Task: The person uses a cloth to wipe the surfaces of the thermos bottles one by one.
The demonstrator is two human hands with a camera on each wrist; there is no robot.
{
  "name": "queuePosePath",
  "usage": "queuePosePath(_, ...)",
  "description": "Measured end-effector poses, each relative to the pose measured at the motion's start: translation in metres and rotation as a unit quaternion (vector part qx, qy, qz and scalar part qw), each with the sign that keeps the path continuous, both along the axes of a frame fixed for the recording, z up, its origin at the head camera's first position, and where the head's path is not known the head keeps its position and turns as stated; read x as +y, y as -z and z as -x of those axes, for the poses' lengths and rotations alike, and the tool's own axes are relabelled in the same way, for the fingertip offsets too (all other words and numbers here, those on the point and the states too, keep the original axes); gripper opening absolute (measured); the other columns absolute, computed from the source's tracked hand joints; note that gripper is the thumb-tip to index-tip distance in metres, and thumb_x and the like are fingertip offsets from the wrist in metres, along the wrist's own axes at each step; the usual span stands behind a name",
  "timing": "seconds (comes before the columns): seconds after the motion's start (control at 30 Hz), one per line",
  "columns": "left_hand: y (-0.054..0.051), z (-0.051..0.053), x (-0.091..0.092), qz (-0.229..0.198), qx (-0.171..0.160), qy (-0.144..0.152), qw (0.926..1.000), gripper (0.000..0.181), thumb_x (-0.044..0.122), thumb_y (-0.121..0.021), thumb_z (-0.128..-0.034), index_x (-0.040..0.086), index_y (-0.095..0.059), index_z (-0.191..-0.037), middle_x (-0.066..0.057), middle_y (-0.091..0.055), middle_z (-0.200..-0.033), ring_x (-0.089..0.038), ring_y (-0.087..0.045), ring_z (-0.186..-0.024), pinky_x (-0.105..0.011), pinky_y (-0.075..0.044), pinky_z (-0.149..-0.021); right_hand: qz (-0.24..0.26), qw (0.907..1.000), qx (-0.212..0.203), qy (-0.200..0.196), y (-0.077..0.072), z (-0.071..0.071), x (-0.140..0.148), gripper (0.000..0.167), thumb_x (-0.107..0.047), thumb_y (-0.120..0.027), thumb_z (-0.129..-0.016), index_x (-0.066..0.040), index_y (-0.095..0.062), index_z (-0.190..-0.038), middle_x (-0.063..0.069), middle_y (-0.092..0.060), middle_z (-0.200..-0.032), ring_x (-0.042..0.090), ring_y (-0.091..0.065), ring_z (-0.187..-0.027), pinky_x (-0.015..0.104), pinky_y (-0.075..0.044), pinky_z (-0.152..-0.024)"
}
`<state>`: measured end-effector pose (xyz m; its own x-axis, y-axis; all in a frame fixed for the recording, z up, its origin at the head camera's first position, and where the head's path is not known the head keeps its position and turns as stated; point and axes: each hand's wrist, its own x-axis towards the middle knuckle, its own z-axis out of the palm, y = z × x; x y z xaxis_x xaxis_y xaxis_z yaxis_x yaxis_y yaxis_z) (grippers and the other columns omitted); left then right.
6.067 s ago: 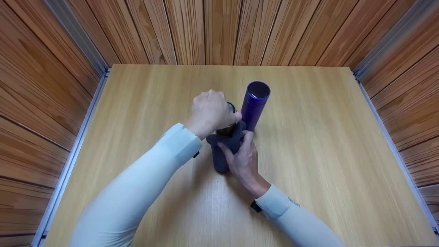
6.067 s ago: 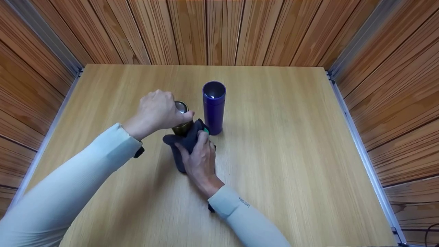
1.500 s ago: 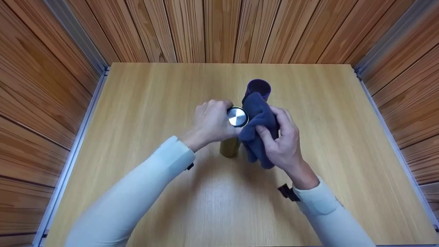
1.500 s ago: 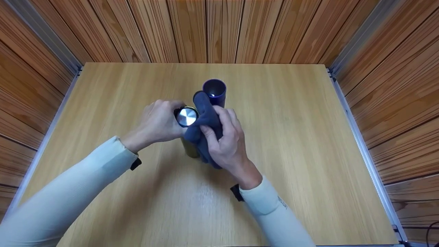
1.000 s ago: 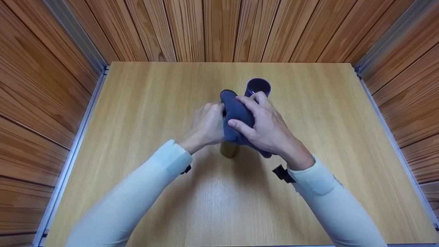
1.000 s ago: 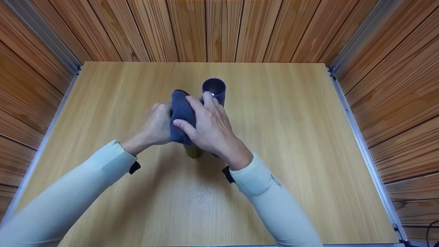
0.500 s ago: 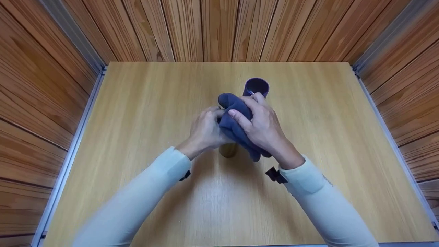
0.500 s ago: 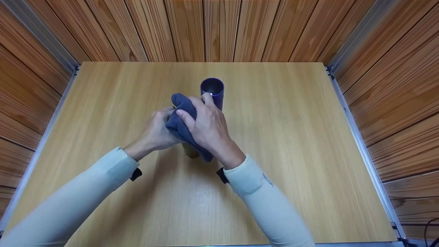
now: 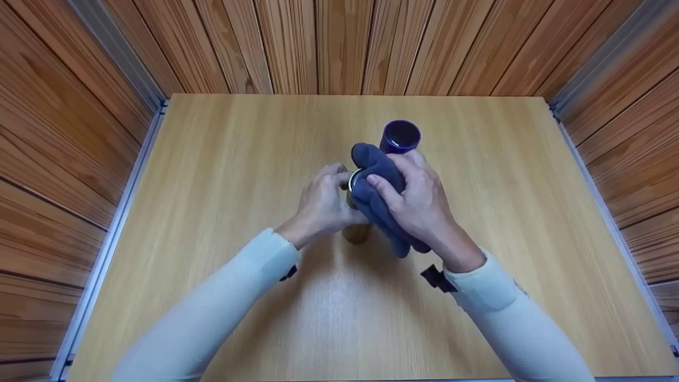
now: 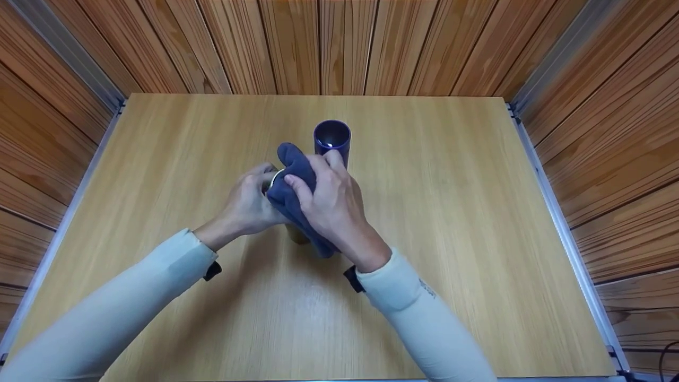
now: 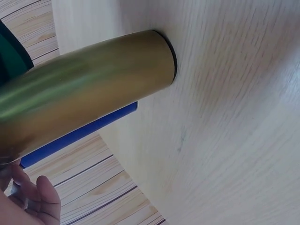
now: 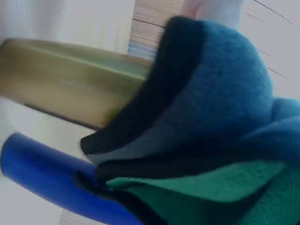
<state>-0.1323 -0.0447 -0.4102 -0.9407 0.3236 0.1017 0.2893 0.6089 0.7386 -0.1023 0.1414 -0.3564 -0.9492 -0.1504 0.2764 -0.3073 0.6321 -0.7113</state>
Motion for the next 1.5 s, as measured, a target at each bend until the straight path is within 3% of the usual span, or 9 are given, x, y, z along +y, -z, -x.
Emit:
queuePosePath(0.23,-0.001,0.003,-0.003,0.008,0.019,0.016,0.9997,0.051,0.035,-0.083,-0.0857,0.006,-0.071,-0.127,-0.003,-0.061,-0.130,-0.020,-0.053,-0.117,-0.040,-0.050,-0.100,-0.140,0.9887,0.028,-0.047,-0.014,-0.001,-0.005,0.057,-0.047,-0.075,-0.091,-0.015,-0.066,-0.137,0.014,-0.047,-0.114,0.031,-0.051,-0.096,0.041,-0.045,-0.077)
queuePosePath(0.37,-0.001,0.004,-0.004,0.009,0.016,0.022,0.9996,0.049,0.035,-0.080,-0.0881,0.007,-0.071,-0.128,-0.002,-0.063,-0.121,-0.018,-0.051,-0.110,-0.036,-0.049,-0.097,-0.205,0.9773,0.028,-0.047,-0.020,0.006,-0.015,0.062,-0.056,-0.070,-0.091,-0.016,-0.065,-0.139,0.014,-0.046,-0.112,0.032,-0.045,-0.096,0.042,-0.040,-0.076)
queuePosePath(0.47,0.000,0.005,-0.003,0.010,0.017,0.030,0.9994,0.047,0.036,-0.079,-0.0891,0.011,-0.070,-0.128,0.000,-0.064,-0.117,-0.018,-0.050,-0.107,-0.035,-0.047,-0.094,-0.217,0.9756,0.004,-0.034,-0.022,0.012,-0.022,0.061,-0.058,-0.068,-0.090,-0.017,-0.068,-0.136,0.012,-0.046,-0.109,0.030,-0.045,-0.094,0.041,-0.039,-0.075)
queuePosePath(0.63,0.002,0.007,-0.002,0.004,0.024,0.036,0.9990,0.052,0.048,-0.078,-0.0873,0.016,-0.071,-0.128,0.002,-0.066,-0.118,-0.017,-0.051,-0.107,-0.035,-0.046,-0.094,-0.178,0.9836,-0.027,-0.002,-0.021,0.024,-0.027,0.050,-0.053,-0.069,-0.090,-0.016,-0.074,-0.124,0.009,-0.048,-0.101,0.029,-0.048,-0.086,0.040,-0.039,-0.069)
queuePosePath(0.9,0.002,0.006,-0.002,-0.008,0.018,0.032,0.9993,0.062,0.054,-0.082,-0.0814,0.018,-0.070,-0.130,0.003,-0.066,-0.127,-0.017,-0.054,-0.113,-0.037,-0.044,-0.102,-0.071,0.9970,-0.014,0.028,-0.011,0.029,-0.024,0.038,-0.036,-0.072,-0.096,-0.001,-0.072,-0.113,0.012,-0.058,-0.101,0.030,-0.054,-0.091,0.042,-0.045,-0.080)
queuePosePath(1.07,0.000,0.004,-0.001,0.015,-0.022,-0.002,0.9996,0.066,0.052,-0.086,-0.0775,0.020,-0.070,-0.133,0.000,-0.059,-0.142,-0.022,-0.048,-0.130,-0.046,-0.041,-0.110,-0.012,0.9987,0.003,0.049,-0.003,0.021,-0.020,0.037,-0.031,-0.071,-0.097,0.001,-0.069,-0.116,0.013,-0.057,-0.100,0.030,-0.055,-0.089,0.041,-0.045,-0.079)
queuePosePath(1.3,0.002,0.005,0.000,-0.003,-0.006,0.001,1.0000,0.056,0.040,-0.089,-0.0772,0.020,-0.074,-0.127,0.000,-0.064,-0.133,-0.021,-0.052,-0.127,-0.042,-0.030,-0.119,0.060,0.9966,0.032,0.047,0.012,0.007,-0.009,0.038,-0.034,-0.070,-0.098,-0.004,-0.069,-0.122,0.011,-0.062,-0.114,0.025,-0.059,-0.100,0.043,-0.049,-0.089)
queuePosePath(1.4,0.003,0.006,0.000,-0.005,0.008,0.007,0.9999,0.053,0.036,-0.088,-0.0790,0.017,-0.074,-0.126,0.001,-0.066,-0.128,-0.020,-0.054,-0.122,-0.041,-0.034,-0.117,0.061,0.9963,0.041,0.044,0.015,-0.001,-0.007,0.041,-0.035,-0.070,-0.098,-0.006,-0.069,-0.126,0.010,-0.060,-0.114,0.024,-0.057,-0.101,0.043,-0.048,-0.089)
queuePosePath(1.5,0.004,0.006,-0.001,-0.010,0.017,0.011,0.9997,0.050,0.034,-0.087,-0.0813,0.015,-0.074,-0.126,0.001,-0.067,-0.127,-0.021,-0.054,-0.122,-0.042,-0.037,-0.114,0.020,0.9969,0.066,0.040,0.015,-0.009,-0.008,0.043,-0.036,-0.071,-0.097,-0.009,-0.069,-0.130,0.013,-0.055,-0.112,0.027,-0.055,-0.098,0.042,-0.046,-0.084)
